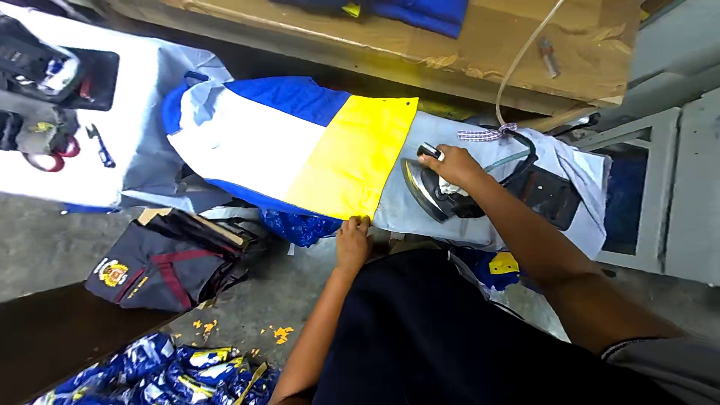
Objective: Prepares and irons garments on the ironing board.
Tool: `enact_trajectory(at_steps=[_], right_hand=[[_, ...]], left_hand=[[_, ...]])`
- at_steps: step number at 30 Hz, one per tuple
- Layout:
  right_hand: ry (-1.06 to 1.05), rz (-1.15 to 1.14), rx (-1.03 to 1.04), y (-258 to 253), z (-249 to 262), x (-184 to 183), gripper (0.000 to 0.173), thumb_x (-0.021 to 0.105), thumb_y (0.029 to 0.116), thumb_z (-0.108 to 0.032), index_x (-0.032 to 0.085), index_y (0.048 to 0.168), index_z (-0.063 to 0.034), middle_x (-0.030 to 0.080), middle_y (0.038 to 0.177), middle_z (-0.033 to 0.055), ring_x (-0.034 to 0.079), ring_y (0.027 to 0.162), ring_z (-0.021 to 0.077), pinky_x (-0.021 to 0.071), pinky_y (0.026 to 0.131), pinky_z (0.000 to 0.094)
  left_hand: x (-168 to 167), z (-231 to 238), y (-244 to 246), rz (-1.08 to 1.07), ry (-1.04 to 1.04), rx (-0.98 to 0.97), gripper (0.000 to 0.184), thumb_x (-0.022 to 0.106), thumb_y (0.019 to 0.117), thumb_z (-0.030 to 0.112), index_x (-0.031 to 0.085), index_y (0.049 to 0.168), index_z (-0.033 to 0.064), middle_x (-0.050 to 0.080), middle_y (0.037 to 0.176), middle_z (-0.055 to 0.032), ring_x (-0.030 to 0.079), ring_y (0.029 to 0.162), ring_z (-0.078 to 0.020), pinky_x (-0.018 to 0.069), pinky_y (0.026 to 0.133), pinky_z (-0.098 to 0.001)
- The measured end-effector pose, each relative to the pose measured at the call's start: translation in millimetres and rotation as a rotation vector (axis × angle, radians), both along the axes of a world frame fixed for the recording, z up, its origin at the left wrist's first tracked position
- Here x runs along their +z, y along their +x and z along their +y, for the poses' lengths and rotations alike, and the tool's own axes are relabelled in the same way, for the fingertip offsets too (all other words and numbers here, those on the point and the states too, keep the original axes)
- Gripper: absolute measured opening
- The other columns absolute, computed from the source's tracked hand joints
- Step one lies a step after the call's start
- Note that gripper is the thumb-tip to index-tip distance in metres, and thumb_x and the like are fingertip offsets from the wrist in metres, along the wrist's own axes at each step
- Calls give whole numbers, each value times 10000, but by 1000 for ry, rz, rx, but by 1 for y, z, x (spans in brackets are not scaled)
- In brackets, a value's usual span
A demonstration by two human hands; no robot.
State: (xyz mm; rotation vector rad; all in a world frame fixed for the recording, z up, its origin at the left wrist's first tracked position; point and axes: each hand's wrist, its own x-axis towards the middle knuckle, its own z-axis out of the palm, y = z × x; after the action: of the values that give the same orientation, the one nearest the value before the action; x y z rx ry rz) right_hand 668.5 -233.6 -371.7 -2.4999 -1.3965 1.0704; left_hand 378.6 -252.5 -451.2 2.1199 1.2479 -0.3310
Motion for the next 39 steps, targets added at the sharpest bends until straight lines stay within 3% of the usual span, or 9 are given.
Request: enact_trajectory(at_steps=[6, 11, 16, 21, 26, 28, 32, 35, 39], right_hand=[[-74, 60, 52, 65, -90, 25, 584, 581, 1026, -519, 650, 1259, 12, 692, 1088, 283, 668, 1058, 451, 492, 921, 655], [27, -34, -13, 133, -156, 49, 568, 393, 1109, -459, 676, 1256, 11, 691, 1166, 286, 656, 1137, 465, 458, 990, 687], [66, -255, -86, 199, -187, 30, 689, 308, 1110, -509, 688, 1035, 61, 689, 1004, 313, 673, 1004, 512, 475, 838, 718], [88, -335, -162, 237, -202, -3, 727, 312, 1094, -550, 680, 983, 68, 686, 975, 329, 667, 993, 540, 460, 822, 740], [-75, -216, -258, 242, -170, 15, 635, 434, 1084, -520, 677, 1191, 57, 657, 1192, 335, 605, 1181, 520, 417, 977, 734], [37, -246, -263, 242, -143, 28, 489, 547, 1067, -400, 666, 1236, 44, 664, 1190, 327, 615, 1168, 520, 431, 982, 732], [378, -274, -223, 236, -62, 52, 418, 525, 1077, -275, 636, 1274, 77, 643, 1256, 321, 614, 1199, 478, 445, 1038, 652], [455, -331, -226, 243, 2, 45, 509, 514, 1069, -354, 594, 1345, 66, 574, 1368, 339, 553, 1293, 485, 411, 1090, 641], [318, -398, -277, 240, 54, 30, 596, 541, 1046, -393, 518, 1437, 56, 427, 1512, 362, 403, 1428, 516, 329, 1149, 670]], left_hand=[[6, -2, 9, -11, -51, 36, 481, 570, 1048, 218, 523, 1465, -18, 602, 1328, -343, 569, 1260, -526, 417, 1051, -689], [15, 6, 22, 60, -51, 21, 417, 546, 1062, 222, 588, 1400, -19, 620, 1299, -341, 594, 1220, -536, 430, 1017, -707], [25, 16, 33, 129, -43, 27, 388, 499, 1090, 246, 648, 1332, -18, 620, 1315, -325, 590, 1243, -507, 429, 1031, -689], [28, 13, 35, 153, -43, 49, 383, 498, 1090, 251, 660, 1327, -3, 631, 1303, -310, 607, 1220, -501, 446, 1009, -690], [29, 8, 36, 168, -84, 86, 408, 507, 1089, 267, 634, 1354, -17, 626, 1305, -317, 596, 1229, -509, 437, 1017, -693], [32, 6, 39, 192, -113, 80, 434, 521, 1084, 289, 612, 1375, -19, 617, 1326, -311, 587, 1248, -498, 428, 1034, -686], [41, 2, 40, 197, -214, 36, 576, 597, 1044, 326, 483, 1485, -27, 533, 1432, -329, 501, 1349, -511, 368, 1090, -703], [38, -6, 34, 220, -279, 73, 697, 617, 1028, 336, 334, 1590, 33, 494, 1490, -307, 469, 1388, -498, 341, 1115, -701], [20, -21, 16, 142, -296, 168, 688, 609, 1033, 298, 298, 1627, 145, 508, 1473, -304, 488, 1362, -501, 359, 1089, -708]])
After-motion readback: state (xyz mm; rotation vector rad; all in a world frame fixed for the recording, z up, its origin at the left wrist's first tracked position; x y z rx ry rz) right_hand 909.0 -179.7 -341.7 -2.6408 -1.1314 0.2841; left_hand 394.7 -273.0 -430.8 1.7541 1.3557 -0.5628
